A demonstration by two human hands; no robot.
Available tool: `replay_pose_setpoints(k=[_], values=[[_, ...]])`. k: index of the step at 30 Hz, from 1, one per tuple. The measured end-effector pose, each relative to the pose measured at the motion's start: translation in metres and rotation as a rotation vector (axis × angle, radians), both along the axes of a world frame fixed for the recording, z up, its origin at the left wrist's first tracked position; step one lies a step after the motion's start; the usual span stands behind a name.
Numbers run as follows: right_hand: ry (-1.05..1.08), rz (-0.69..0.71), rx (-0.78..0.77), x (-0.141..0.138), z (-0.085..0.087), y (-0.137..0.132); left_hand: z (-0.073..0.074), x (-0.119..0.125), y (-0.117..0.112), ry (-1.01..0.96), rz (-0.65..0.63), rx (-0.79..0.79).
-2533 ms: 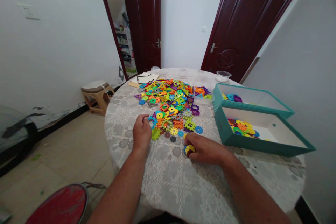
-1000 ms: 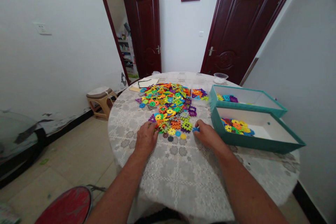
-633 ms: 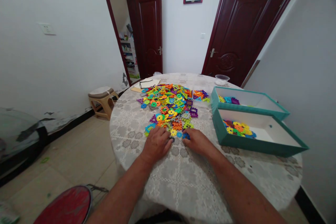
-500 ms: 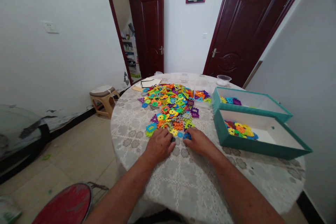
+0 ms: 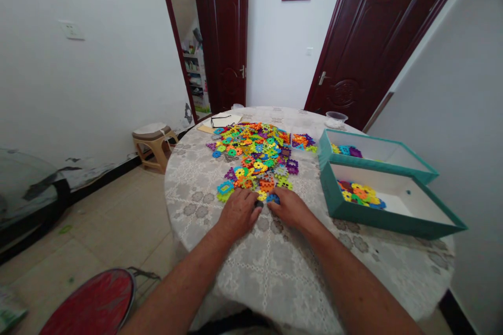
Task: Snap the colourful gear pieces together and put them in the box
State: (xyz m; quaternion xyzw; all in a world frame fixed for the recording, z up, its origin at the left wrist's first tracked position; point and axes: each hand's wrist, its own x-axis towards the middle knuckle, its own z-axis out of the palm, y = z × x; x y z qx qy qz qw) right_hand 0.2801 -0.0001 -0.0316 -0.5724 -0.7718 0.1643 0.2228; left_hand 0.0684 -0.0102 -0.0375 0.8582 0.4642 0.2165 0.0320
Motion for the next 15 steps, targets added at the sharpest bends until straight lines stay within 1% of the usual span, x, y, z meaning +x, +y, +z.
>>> replay_pose_setpoints(k=[3, 6, 12, 15], values=[[-0.017, -0.029, 0.024, -0.002, 0.001, 0.003, -0.005, -0.001, 0.003, -0.056, -0.026, -0.004], [0.021, -0.016, 0.011, -0.001, 0.005, 0.003, -0.006, -0.001, 0.003, -0.081, -0.027, 0.012], [0.228, 0.049, -0.037, 0.005, 0.006, -0.007, -0.004, 0.0, -0.002, 0.009, 0.061, 0.048], [0.277, 0.106, -0.029, 0.0, 0.005, -0.011, -0.005, -0.001, -0.002, 0.044, 0.065, 0.053]])
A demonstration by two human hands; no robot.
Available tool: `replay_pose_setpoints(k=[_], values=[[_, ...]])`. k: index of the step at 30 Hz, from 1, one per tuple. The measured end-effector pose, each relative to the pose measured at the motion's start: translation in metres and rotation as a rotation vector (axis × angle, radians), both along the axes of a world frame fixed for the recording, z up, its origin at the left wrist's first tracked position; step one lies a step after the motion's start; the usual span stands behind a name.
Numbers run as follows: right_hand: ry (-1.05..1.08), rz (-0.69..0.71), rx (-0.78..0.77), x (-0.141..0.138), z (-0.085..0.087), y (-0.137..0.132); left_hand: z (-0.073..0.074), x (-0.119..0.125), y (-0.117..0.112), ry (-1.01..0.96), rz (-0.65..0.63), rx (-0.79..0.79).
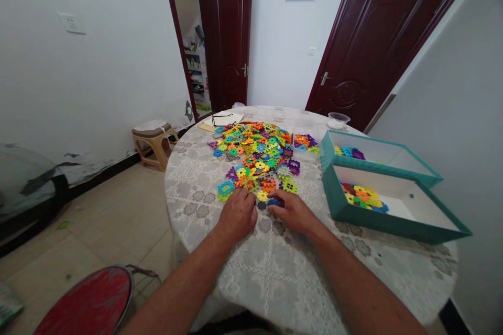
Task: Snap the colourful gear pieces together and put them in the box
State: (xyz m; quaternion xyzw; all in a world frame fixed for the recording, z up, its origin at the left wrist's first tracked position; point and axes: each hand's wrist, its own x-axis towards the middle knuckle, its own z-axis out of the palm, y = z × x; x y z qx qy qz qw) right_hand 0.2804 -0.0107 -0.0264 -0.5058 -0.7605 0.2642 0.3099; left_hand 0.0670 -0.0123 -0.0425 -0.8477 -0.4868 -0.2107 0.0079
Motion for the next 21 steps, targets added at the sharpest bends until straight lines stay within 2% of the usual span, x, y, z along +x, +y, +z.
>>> replay_pose_setpoints(k=[3, 6, 9, 12, 17, 21], values=[[-0.089, 0.05, 0.026, -0.009, 0.0, 0.0, -0.002, -0.001, 0.002, -0.005, -0.012, -0.008], [-0.234, 0.06, 0.028, -0.016, 0.001, 0.0, -0.004, -0.002, 0.004, -0.102, -0.038, -0.034], [-0.325, 0.043, 0.021, -0.018, 0.001, -0.001, -0.007, -0.004, 0.006, -0.228, -0.126, -0.079], [-0.317, 0.036, 0.028, -0.017, 0.0, -0.002, -0.009, -0.005, 0.009, -0.332, -0.213, -0.14], [-0.297, 0.07, 0.018, -0.016, 0.0, 0.0, -0.005, -0.006, 0.01, -0.424, -0.155, -0.266], [-0.312, 0.11, 0.021, -0.017, 0.0, 0.002, 0.002, -0.005, 0.009, -0.378, -0.11, -0.303]])
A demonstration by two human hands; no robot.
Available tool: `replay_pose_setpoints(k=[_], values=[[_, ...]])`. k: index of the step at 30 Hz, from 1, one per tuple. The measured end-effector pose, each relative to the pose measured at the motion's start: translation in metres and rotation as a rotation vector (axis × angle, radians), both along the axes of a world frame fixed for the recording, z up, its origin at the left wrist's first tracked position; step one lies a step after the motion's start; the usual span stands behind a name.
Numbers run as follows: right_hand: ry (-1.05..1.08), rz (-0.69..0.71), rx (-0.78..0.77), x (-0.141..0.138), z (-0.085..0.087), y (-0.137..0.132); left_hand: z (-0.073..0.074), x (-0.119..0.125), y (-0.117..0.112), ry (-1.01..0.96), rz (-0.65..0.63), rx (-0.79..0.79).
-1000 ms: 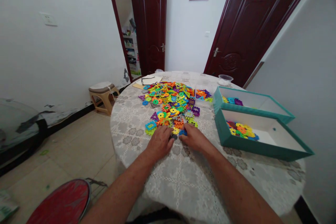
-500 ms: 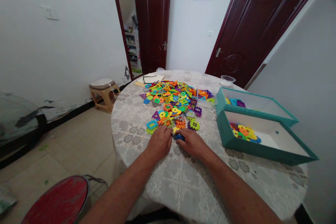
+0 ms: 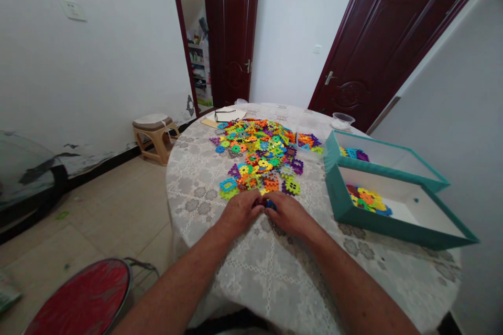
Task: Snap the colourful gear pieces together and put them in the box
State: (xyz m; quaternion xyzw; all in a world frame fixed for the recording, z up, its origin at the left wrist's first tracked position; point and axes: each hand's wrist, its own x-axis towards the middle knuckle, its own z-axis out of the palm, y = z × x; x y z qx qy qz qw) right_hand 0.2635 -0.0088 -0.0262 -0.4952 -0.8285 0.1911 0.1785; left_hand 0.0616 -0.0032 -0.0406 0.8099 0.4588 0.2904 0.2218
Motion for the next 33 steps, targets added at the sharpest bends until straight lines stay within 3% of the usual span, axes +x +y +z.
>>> replay_pose_setpoints(k=[9, 21, 33], values=[[0.034, -0.058, -0.021, 0.0006, 0.0037, -0.0028, -0.0038, -0.0038, 0.001, -0.014, -0.12, 0.067], [0.093, -0.007, 0.0, 0.007, 0.0008, -0.0047, 0.0001, -0.0034, -0.0009, 0.048, -0.12, 0.054], [0.098, -0.09, 0.016, 0.0037, 0.0025, -0.0082, 0.0022, -0.0019, 0.0005, 0.124, -0.145, 0.051]])
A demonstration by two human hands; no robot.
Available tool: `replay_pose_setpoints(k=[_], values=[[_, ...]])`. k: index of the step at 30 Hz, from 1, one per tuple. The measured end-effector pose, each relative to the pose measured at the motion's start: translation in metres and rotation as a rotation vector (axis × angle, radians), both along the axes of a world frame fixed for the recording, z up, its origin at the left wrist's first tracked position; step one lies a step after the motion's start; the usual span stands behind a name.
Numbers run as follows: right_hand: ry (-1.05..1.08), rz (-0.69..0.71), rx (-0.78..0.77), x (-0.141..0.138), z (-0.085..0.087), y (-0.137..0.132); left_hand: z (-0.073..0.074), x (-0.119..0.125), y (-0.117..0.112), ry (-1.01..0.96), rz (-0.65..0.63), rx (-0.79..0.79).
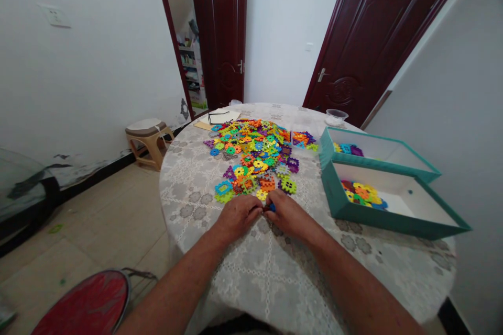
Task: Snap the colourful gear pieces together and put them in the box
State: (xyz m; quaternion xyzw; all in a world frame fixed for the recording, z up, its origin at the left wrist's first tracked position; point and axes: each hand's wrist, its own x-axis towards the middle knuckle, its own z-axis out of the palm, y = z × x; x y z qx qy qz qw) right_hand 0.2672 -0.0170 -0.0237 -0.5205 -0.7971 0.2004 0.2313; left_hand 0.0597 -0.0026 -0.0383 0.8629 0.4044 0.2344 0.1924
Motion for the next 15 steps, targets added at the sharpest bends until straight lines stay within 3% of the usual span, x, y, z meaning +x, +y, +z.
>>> replay_pose_setpoints(k=[5, 9, 12, 15], values=[[0.057, 0.113, 0.016, -0.002, -0.006, -0.001, 0.002, 0.001, 0.0, -0.001, 0.033, 0.002], [0.008, 0.116, 0.064, -0.004, -0.011, 0.001, 0.002, 0.001, -0.001, -0.022, 0.082, -0.005], [-0.031, 0.08, 0.124, -0.003, -0.002, 0.0, 0.001, -0.002, -0.002, -0.055, 0.127, 0.046], [-0.008, -0.007, 0.223, 0.006, 0.019, -0.002, 0.002, -0.001, 0.002, -0.04, 0.098, 0.124]])
